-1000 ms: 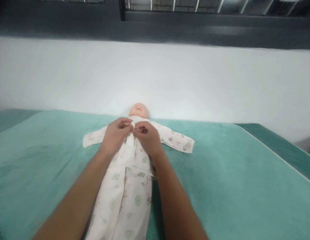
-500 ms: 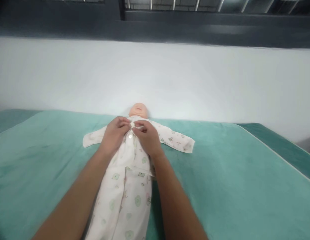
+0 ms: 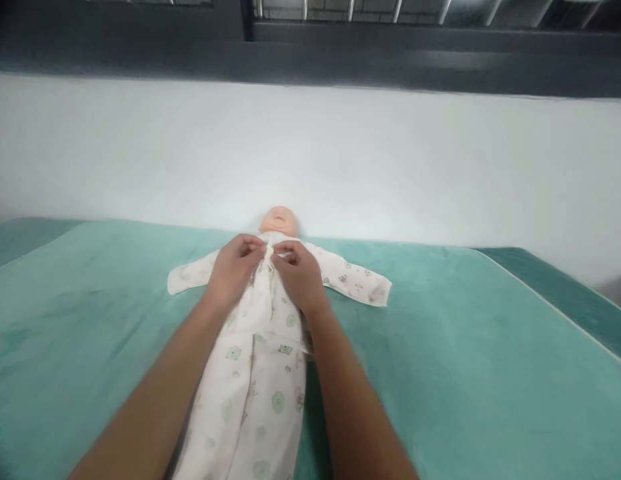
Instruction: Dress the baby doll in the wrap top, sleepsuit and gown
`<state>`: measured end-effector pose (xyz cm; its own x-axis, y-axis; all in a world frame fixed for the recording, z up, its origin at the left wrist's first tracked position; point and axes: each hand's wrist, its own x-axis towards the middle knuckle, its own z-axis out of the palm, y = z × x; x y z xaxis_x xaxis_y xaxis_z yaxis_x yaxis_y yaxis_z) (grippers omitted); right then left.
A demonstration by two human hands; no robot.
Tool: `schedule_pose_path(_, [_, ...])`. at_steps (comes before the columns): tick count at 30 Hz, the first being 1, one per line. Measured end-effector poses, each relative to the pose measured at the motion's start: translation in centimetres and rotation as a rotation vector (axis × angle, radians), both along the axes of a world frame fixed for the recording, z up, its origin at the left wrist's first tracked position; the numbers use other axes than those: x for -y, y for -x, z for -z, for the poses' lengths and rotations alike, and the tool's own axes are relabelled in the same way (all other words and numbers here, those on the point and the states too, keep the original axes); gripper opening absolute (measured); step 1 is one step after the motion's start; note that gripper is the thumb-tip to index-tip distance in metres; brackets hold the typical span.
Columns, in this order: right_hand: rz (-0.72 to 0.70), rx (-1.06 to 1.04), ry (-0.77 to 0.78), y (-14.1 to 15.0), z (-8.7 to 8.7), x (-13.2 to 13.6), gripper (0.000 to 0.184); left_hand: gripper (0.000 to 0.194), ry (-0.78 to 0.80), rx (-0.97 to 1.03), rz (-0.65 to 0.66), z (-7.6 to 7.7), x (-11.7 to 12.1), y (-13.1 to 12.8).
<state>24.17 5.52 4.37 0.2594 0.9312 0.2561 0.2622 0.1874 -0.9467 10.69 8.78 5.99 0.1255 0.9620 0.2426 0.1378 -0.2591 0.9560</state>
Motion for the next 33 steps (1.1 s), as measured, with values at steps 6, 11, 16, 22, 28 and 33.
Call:
schedule_pose_path(6, [0.023, -0.041, -0.023, -0.1, 0.0, -0.1, 0.019, 0.019, -0.035, -0.134, -0.002, -0.4, 0.1, 0.3])
schedule_pose_path(11, [-0.002, 0.074, 0.034, -0.8, -1.7, 1.1, 0.013, 0.017, 0.067, -0.122, 0.109, -1.7, 0.9, 1.5])
schedule_pose_path(16, [-0.182, 0.344, 0.121, -1.6, -3.7, 2.8, 0.012, 0.019, 0.089, -0.248, 0.275, -3.0, 1.9, 2.6])
schedule_pose_path(22, [-0.225, 0.542, 0.111, -1.2, -4.4, 3.9, 0.001, 0.016, 0.041, -0.36, 0.393, -3.2, 2.1, 3.1])
schedule_pose_path(28, [-0.095, 0.632, 0.211, 0.3, -4.7, 3.9, 0.012, 0.021, 0.12, -0.268, 0.42, -3.9, 2.2, 3.7])
schedule_pose_path(33, [0.083, 0.771, 0.32, 2.1, -4.7, 3.8, 0.019, 0.022, 0.161, -0.153, 0.449, -4.3, 2.4, 3.8])
